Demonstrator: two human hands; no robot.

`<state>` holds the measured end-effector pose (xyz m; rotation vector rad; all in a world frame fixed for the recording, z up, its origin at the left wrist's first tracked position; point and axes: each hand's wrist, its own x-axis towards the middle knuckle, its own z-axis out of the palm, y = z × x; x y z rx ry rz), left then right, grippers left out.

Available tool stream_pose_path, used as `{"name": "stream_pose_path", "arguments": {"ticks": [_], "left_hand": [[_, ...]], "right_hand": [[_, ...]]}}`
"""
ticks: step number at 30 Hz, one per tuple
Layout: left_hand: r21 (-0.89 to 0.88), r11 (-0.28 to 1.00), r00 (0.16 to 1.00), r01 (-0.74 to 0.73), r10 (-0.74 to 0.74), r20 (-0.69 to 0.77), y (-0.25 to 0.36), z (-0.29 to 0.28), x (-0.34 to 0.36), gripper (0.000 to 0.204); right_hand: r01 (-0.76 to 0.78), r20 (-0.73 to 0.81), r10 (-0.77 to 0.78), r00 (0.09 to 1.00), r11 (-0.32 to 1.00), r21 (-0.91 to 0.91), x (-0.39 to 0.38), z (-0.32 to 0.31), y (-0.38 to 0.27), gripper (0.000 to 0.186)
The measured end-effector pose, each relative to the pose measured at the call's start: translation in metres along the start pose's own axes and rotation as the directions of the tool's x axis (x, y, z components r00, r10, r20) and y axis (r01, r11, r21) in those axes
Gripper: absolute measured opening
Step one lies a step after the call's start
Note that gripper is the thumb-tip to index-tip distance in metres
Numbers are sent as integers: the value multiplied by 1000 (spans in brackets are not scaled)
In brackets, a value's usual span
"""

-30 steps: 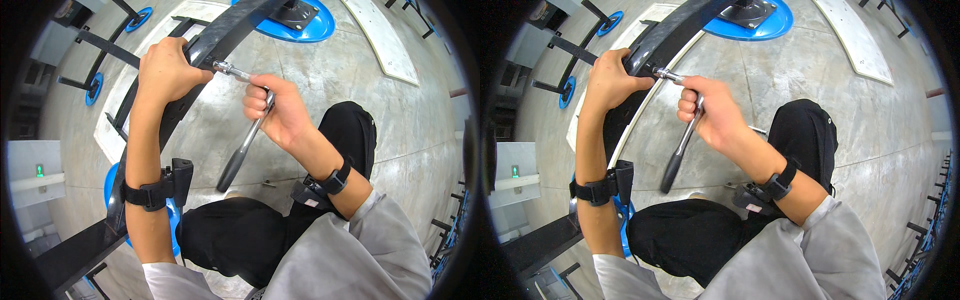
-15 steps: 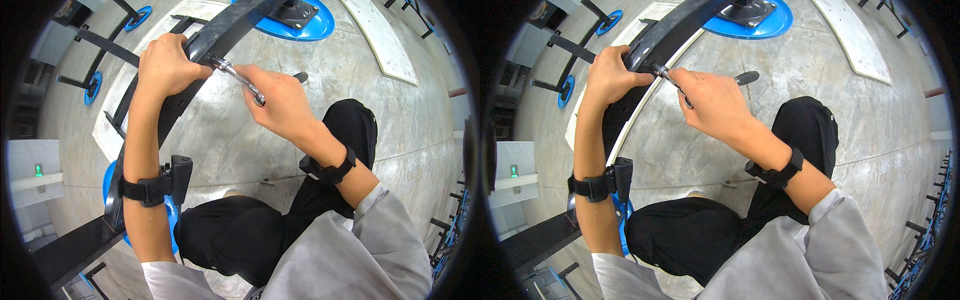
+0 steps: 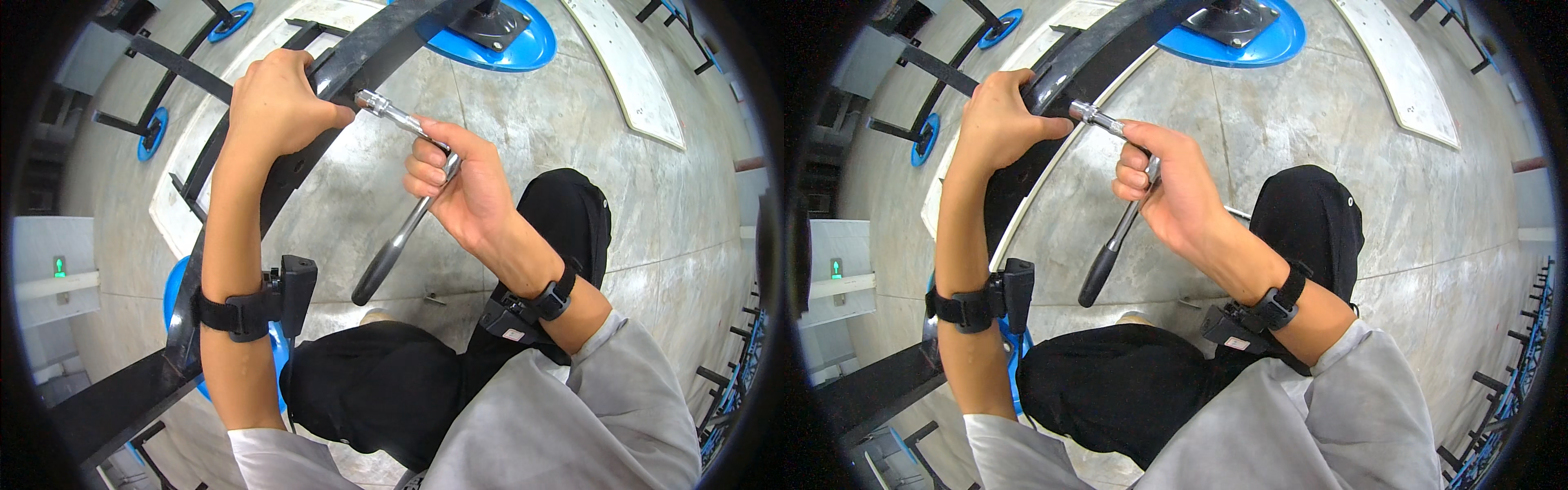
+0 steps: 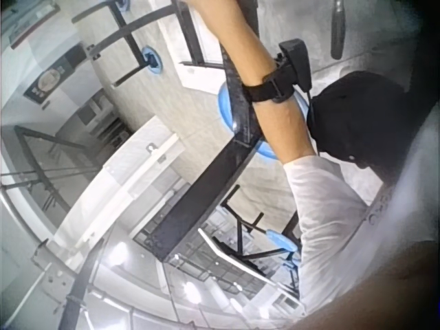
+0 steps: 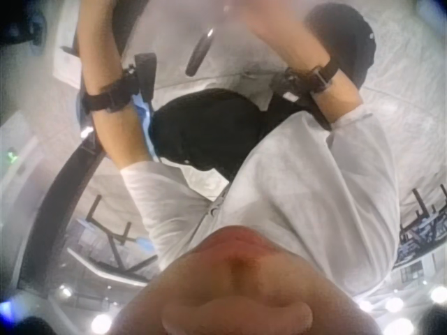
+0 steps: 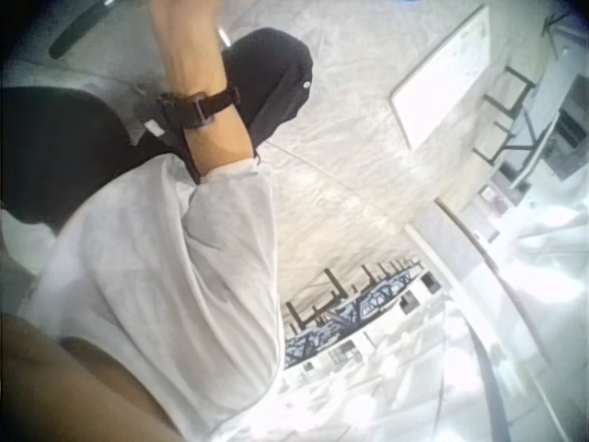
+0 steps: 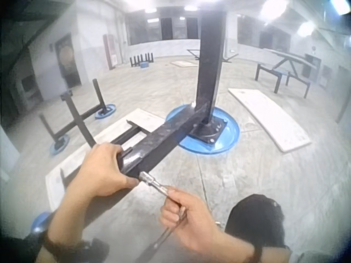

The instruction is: The person uses a socket wrench to tighten bolts on a metal table frame and later uses a screwdriver to adjust another part of the frame.

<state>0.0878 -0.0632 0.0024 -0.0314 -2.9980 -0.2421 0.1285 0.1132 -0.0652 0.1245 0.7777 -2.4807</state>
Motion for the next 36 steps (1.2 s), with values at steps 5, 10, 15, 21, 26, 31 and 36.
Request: {"name": "stream_pose_path", "arguments": {"ticks": [5,10,15,21,26,31,36], "left_hand": [[-22,999,994,-39,37,-101,-2,3,-1,52],[-25,1000,1000,-12,11,-17,0,2,0,47],[-22,999,996,-39,37,-75,-1,3,-1,46],[-22,1000,999,-20,19,-41,1,3,-2,49],[-19,997,986,-69,65,-154,-4,12,-2,54],[-15,1000,1000,8,-8,0,1,3,2,60],[-5,1000,995,-21,20,-102,-3,13,0,55]], "right_hand": [[-51,-53,56,997,995,86,1,-7,0,7],[-122,-43,139,989,955,272,13,-1,-3,11],[-200,20,206,978,914,353,12,-3,-3,7],[505,675,-455,580,-450,-737,15,-20,-1,25],[447,362,-455,814,91,-890,6,-13,0,21],[344,65,-433,899,607,-716,6,-11,9,24],[497,346,-538,768,162,-852,-13,-18,7,22]]}}
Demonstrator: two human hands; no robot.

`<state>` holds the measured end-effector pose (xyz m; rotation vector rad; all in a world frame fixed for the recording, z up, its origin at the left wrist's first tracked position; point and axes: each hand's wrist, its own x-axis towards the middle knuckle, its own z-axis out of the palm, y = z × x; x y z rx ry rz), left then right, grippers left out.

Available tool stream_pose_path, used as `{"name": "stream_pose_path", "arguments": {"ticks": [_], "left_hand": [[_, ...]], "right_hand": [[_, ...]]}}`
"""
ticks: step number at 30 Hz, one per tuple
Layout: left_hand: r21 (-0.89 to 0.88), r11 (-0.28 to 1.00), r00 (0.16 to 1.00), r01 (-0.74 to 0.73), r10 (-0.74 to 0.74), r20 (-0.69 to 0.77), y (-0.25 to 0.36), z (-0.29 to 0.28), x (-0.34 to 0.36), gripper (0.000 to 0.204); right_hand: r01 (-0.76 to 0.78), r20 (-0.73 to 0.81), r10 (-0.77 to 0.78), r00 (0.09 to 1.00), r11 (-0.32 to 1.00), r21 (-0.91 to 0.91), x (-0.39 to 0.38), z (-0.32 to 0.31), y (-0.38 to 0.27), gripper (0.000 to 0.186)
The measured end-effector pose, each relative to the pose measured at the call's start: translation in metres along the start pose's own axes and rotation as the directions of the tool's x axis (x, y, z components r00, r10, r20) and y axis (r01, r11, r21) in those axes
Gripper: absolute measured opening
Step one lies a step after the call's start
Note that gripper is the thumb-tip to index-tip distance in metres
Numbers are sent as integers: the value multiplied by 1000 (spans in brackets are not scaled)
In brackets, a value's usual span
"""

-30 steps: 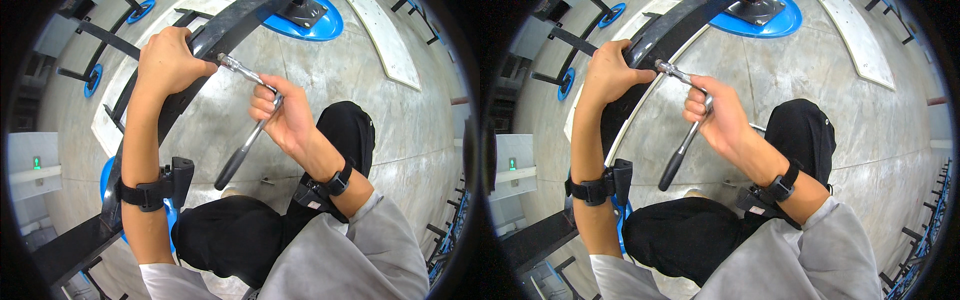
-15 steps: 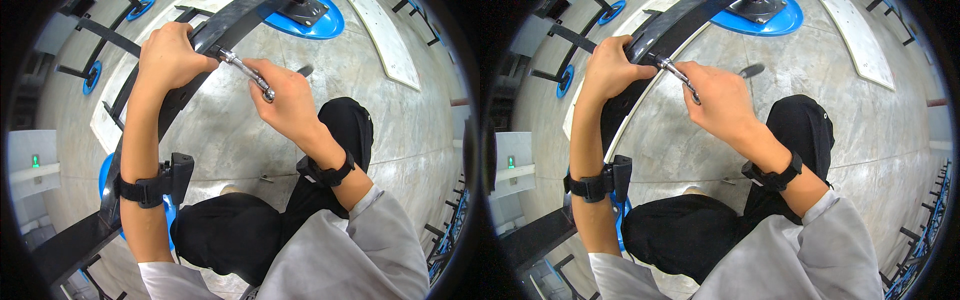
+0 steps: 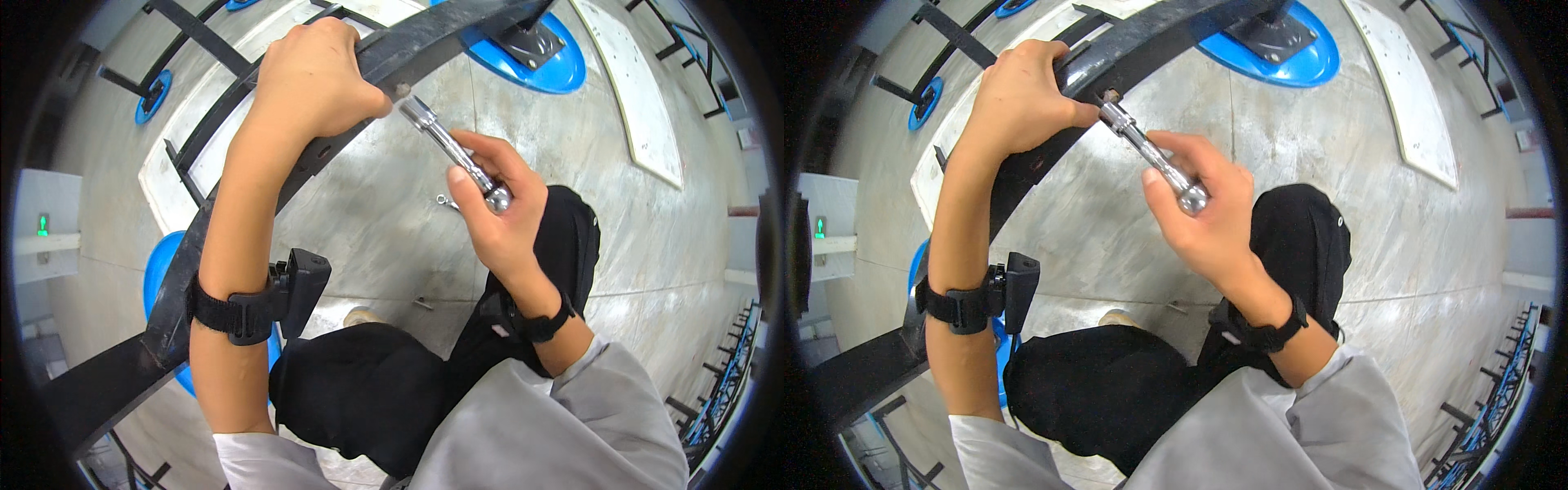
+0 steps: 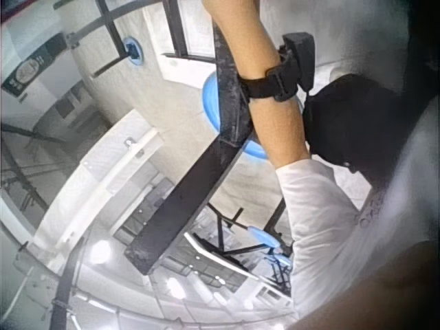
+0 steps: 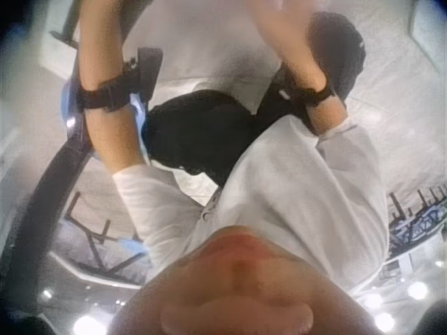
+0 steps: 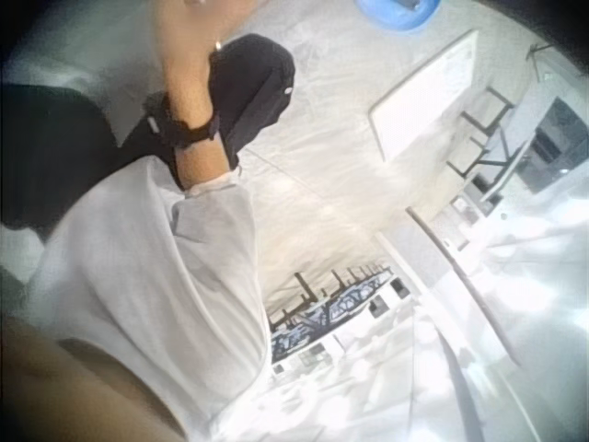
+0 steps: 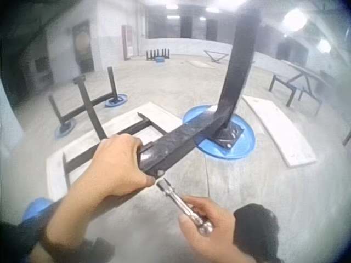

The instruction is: The person uses a socket wrench to tighten bolts on a metal table frame and later uses a screwdriver to adjust another part of the frame.

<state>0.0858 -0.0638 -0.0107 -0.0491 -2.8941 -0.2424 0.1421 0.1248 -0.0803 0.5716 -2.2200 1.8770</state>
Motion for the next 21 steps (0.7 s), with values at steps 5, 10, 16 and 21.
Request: {"name": "stream_pose_path", "arguments": {"ticks": [5,10,16,21], "left_hand": [[4,1000,999,20,-20,50,-1,-1,-2,57],[-6,1000,998,29,-29,52,2,-4,-3,59],[-14,999,997,40,-39,68,4,-4,-1,59],[-29,998,992,61,-58,111,8,-9,-1,60]], "right_hand": [[-386,177,380,908,594,706,8,5,-2,22],[-528,303,512,804,380,759,9,9,-8,28],[-524,324,567,757,232,819,13,6,-7,22],[-525,427,588,687,-3,851,21,6,-7,11]]}}
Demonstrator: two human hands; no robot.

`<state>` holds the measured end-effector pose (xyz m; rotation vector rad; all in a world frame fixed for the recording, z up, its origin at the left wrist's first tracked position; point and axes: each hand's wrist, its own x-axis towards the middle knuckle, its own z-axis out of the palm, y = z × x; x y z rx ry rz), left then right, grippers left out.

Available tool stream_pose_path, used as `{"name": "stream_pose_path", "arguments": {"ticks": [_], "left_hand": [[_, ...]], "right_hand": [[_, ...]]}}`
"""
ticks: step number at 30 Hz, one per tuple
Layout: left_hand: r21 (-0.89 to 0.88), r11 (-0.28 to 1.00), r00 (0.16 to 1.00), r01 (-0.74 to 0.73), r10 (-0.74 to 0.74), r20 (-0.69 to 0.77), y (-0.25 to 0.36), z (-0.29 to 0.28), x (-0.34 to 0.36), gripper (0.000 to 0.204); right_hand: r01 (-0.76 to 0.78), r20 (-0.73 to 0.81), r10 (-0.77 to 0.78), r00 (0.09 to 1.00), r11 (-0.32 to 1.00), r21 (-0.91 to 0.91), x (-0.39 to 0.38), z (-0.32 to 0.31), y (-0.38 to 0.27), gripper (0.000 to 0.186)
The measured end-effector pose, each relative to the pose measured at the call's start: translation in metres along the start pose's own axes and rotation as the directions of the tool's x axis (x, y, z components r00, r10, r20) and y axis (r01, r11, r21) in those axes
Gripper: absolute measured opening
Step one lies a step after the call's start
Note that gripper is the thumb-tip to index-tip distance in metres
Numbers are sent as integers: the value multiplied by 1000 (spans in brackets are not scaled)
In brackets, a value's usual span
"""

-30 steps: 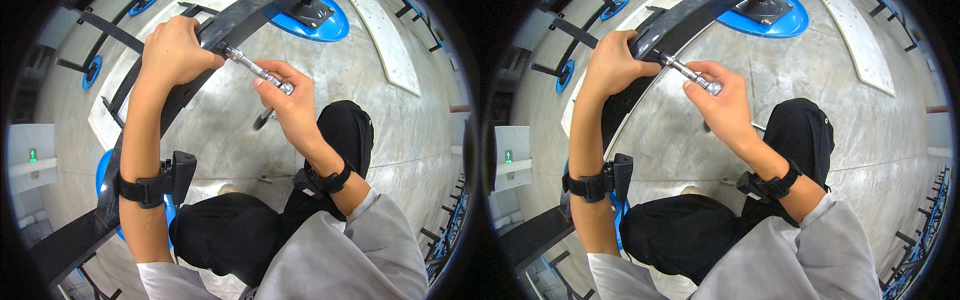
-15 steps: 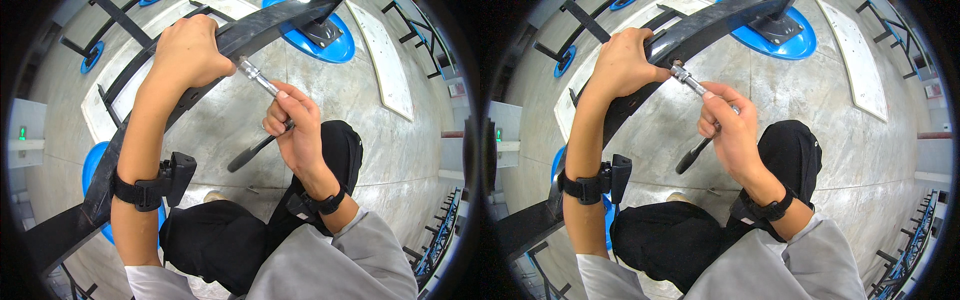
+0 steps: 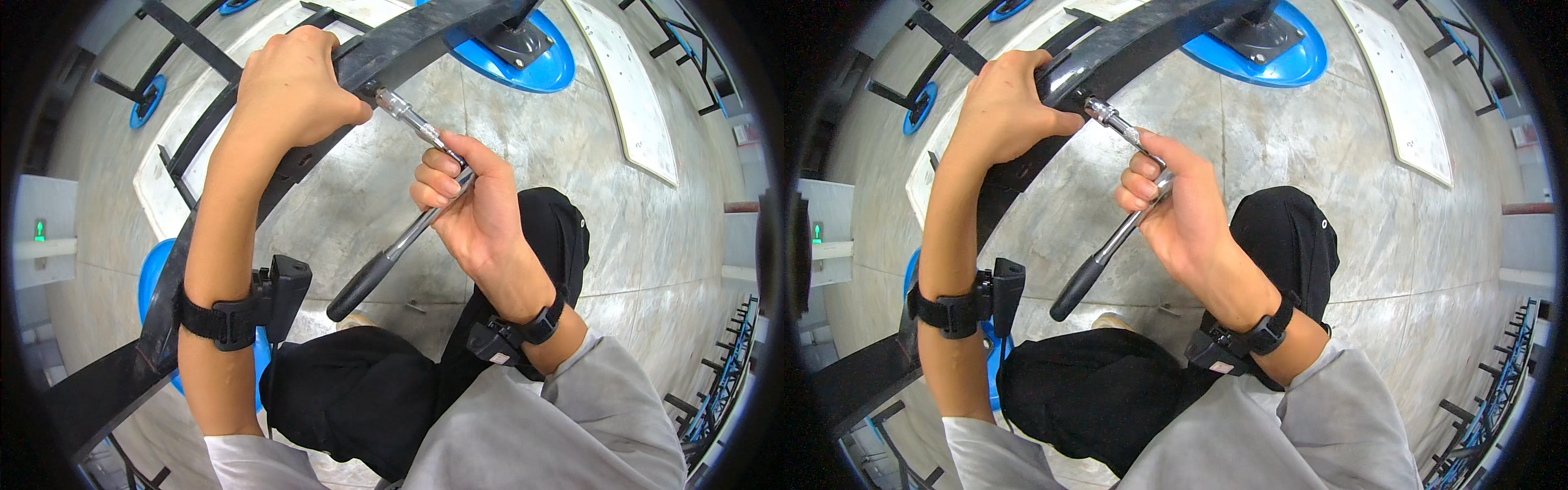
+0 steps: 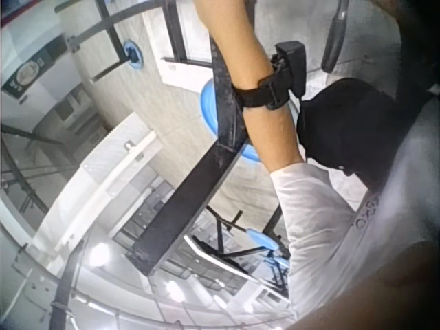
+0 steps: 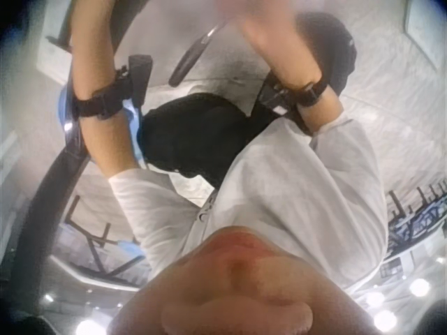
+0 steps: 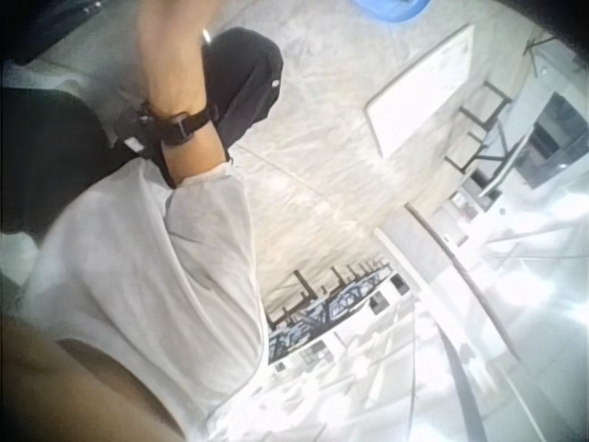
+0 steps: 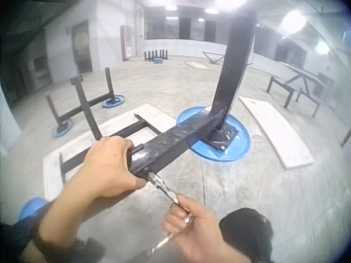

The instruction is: The person uses a socket wrench to tighten bolts on a metal table frame and later uses a screwdriver to adjust another part of the frame.

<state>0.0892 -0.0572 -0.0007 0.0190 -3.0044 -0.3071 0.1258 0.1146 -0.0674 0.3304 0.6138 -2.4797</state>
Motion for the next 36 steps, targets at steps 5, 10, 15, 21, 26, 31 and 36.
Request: {"name": "stream_pose_path", "arguments": {"ticks": [5,10,15,21,26,31,36], "left_hand": [[6,999,997,-36,36,-71,-4,3,-1,55],[-3,999,998,-49,49,-27,0,-1,0,48],[8,998,998,-61,61,-30,-1,2,0,46],[-14,999,997,-33,32,-64,-5,4,-3,48],[-7,999,999,-33,33,-25,-3,-1,-2,50],[26,999,999,-35,35,-17,-3,-1,-2,49],[21,1000,1000,-10,10,2,5,-1,-4,48]], "right_hand": [[-123,-18,128,992,976,179,-1,4,-4,11],[430,261,-433,863,358,-829,2,-5,1,20],[531,576,-444,686,-236,-814,5,-13,-2,19],[570,605,-441,663,-227,-790,-6,-20,-3,23],[222,92,-202,975,876,-429,-15,-20,-5,26],[39,70,-28,997,986,-161,-8,-8,0,19],[-74,0,74,997,996,60,-1,-9,-3,10]]}}
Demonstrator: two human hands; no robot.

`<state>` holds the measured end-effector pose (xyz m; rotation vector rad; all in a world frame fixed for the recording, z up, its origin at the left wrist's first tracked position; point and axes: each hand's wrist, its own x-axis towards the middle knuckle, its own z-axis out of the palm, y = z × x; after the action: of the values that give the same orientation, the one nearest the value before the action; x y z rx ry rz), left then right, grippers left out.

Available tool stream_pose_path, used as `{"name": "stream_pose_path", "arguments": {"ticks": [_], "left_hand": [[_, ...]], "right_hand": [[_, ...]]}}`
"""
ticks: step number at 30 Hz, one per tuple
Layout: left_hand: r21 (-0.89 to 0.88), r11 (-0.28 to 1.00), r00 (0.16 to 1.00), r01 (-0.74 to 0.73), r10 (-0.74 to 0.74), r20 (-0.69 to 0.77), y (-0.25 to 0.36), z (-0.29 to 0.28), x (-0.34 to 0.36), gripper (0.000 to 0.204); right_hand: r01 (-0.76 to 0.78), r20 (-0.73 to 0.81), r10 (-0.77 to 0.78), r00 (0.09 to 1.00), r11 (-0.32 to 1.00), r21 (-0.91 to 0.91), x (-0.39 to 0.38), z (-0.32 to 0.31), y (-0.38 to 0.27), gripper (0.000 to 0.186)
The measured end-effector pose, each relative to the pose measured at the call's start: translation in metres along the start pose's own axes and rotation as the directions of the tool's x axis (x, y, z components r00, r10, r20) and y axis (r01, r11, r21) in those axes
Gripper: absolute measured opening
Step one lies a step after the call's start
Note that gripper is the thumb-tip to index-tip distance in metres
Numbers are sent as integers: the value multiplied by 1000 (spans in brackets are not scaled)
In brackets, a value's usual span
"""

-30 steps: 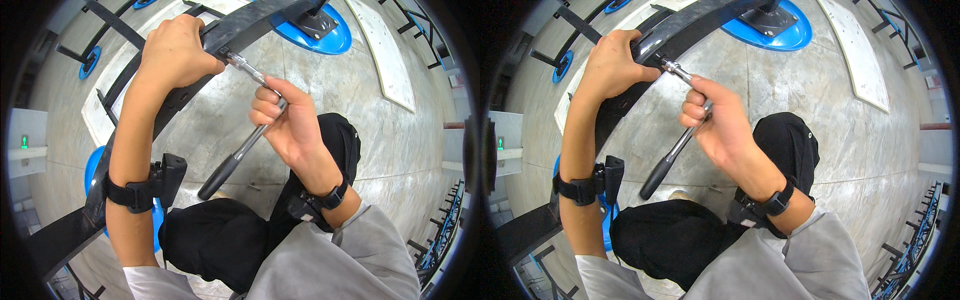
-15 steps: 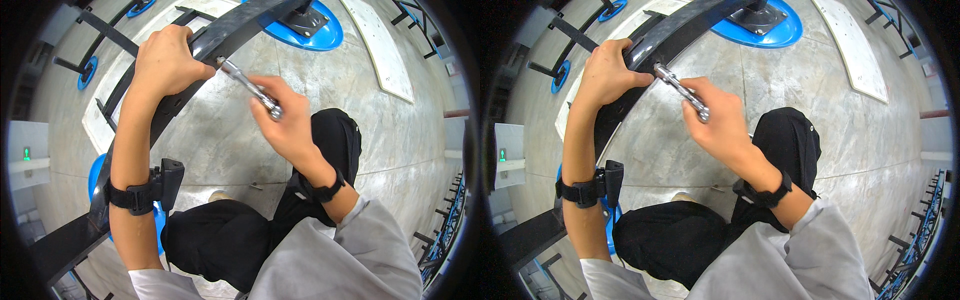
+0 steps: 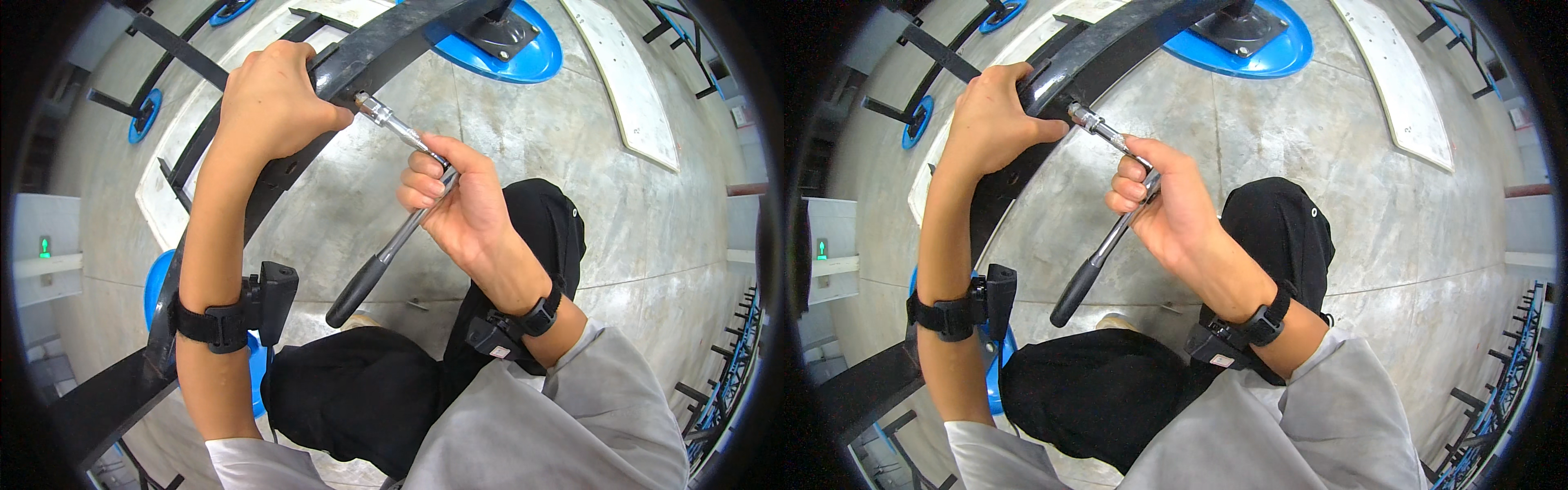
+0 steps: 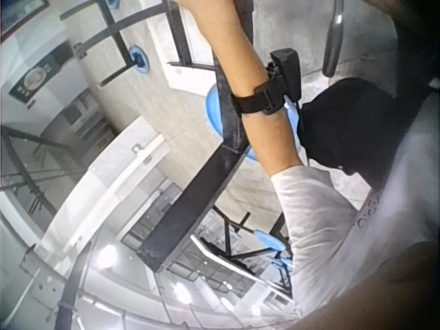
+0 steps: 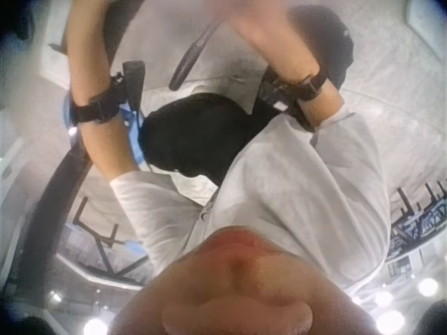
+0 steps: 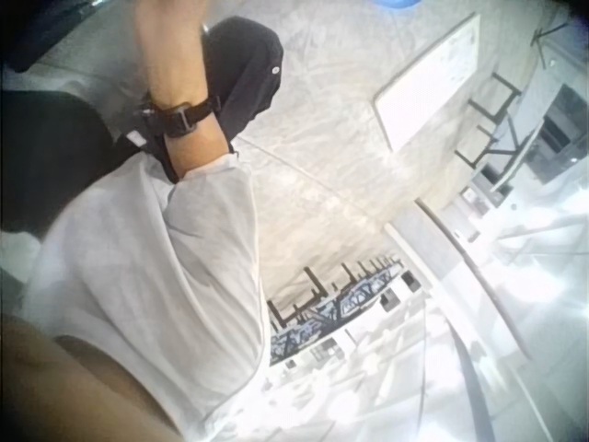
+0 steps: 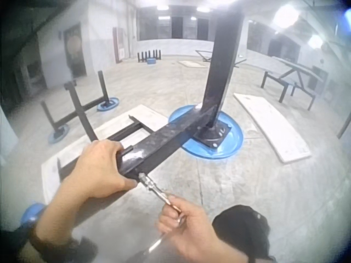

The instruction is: The person uses a socket wrench to tighten bolts on a metal table frame and later uses a screwdriver to adjust another part of the frame.

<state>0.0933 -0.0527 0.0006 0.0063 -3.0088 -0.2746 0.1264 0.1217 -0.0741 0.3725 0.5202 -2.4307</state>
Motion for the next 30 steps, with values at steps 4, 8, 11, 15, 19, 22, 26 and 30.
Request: {"name": "stream_pose_path", "arguments": {"ticks": [4,8,11,15,19,22,26,30], "left_hand": [[8,1000,999,-20,21,-31,0,-1,1,52],[1,1000,999,-30,30,-35,3,2,1,55],[14,999,997,-53,53,-56,-2,1,0,56],[23,999,998,-38,40,-47,-2,2,0,54],[4,999,998,-43,43,-43,-2,3,1,49],[1,999,998,-44,44,-37,-1,4,2,48],[4,999,998,-49,49,-29,-5,4,5,48],[-8,999,997,-50,50,-67,-9,6,2,48]], "right_hand": [[-200,128,171,977,940,275,7,-1,-4,11],[-263,140,224,964,868,421,4,1,-3,12],[-234,144,192,971,895,379,2,2,3,15],[287,100,-279,955,790,-541,3,-1,4,20],[452,309,-442,842,266,-851,-1,-2,0,18],[517,590,-451,670,-287,-807,3,-7,-2,21],[533,816,-340,468,-628,-567,1,-7,-14,24],[525,451,-481,752,23,-851,-10,-6,-20,18]]}}
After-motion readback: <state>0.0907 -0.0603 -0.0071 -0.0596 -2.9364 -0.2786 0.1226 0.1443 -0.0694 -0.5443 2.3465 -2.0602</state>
